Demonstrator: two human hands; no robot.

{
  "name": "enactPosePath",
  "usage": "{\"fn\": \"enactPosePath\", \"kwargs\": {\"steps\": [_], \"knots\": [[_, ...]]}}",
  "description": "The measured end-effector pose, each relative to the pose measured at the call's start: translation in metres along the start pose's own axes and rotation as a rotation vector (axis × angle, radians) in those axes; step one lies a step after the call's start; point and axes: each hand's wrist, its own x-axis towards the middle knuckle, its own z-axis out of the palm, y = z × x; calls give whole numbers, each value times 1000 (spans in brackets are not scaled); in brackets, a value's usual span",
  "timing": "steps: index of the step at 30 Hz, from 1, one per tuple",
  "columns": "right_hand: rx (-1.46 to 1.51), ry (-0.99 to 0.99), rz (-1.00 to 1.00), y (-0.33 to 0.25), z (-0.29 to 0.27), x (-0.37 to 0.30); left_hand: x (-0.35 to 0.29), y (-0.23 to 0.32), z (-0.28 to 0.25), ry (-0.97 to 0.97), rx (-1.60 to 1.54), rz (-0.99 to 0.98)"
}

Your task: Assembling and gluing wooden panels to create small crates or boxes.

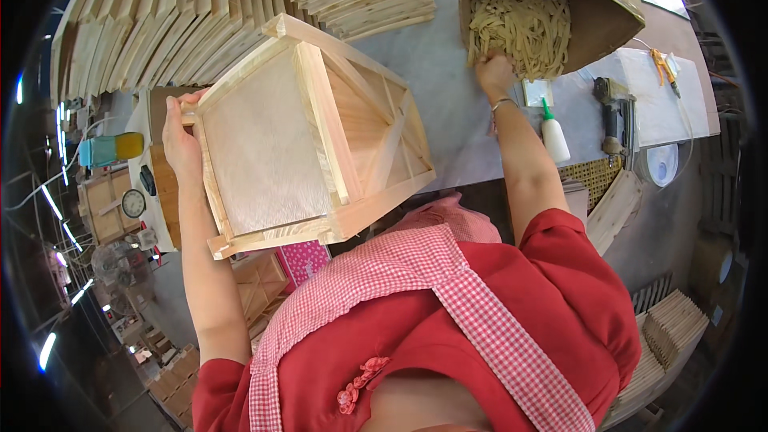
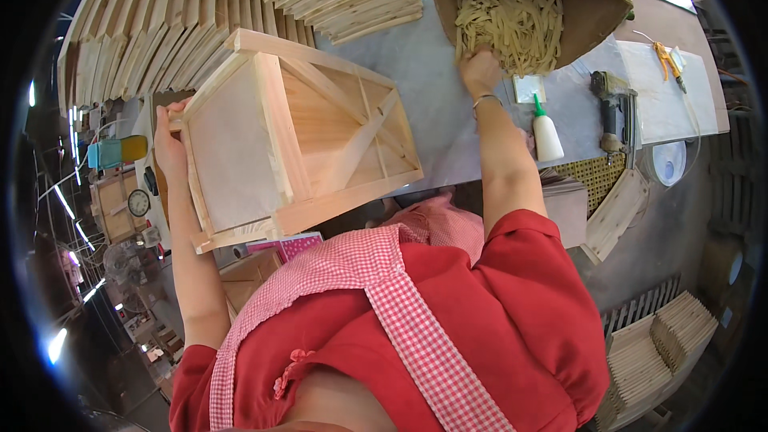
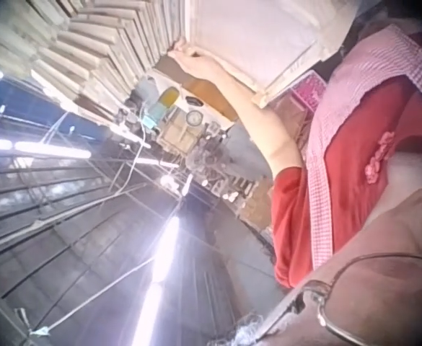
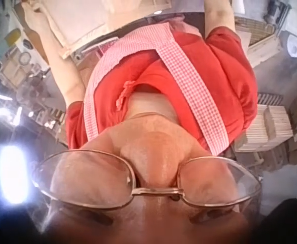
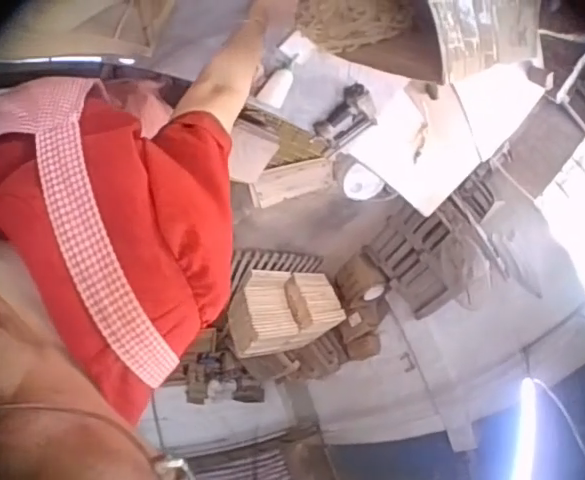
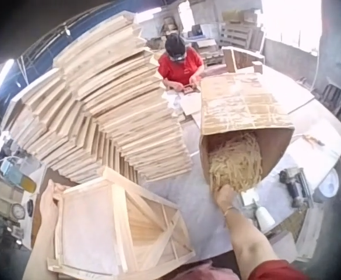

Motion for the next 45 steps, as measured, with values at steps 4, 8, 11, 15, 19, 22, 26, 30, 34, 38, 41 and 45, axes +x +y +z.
{"fn": "enactPosePath", "kwargs": {"steps": [4,8,11,15,19,22,26,30,34,38,41,45], "knots": [[320,73,64,-14,-26,-4,-1,-2,-6,-21,55,41],[698,146,-154,-35,-89,19,3,-1,-5,4,64,11],[830,144,-267,-58,-115,36,9,-3,-2,-21,-35,-2],[770,-194,-151,-72,-128,47,2,2,5,2,102,67],[897,-193,-306,-124,-191,13,6,-2,2,-28,143,207],[840,-234,-546,-193,-244,-31,-10,19,20,57,51,189],[664,-345,-1010,-293,-310,-135,-41,72,21,32,488,966],[529,-516,-1340,-331,-325,-204,-87,117,7,-246,425,1127],[529,-556,-1439,-327,-318,-215,-110,105,-20,-818,-183,95],[366,-664,-1372,-323,-323,-207,-99,94,-61,-726,79,470],[245,-495,-1463,-320,-323,-178,-75,86,-78,-485,610,935],[103,-190,-1369,-322,-295,-91,-2,44,-93,-252,742,986]]}}
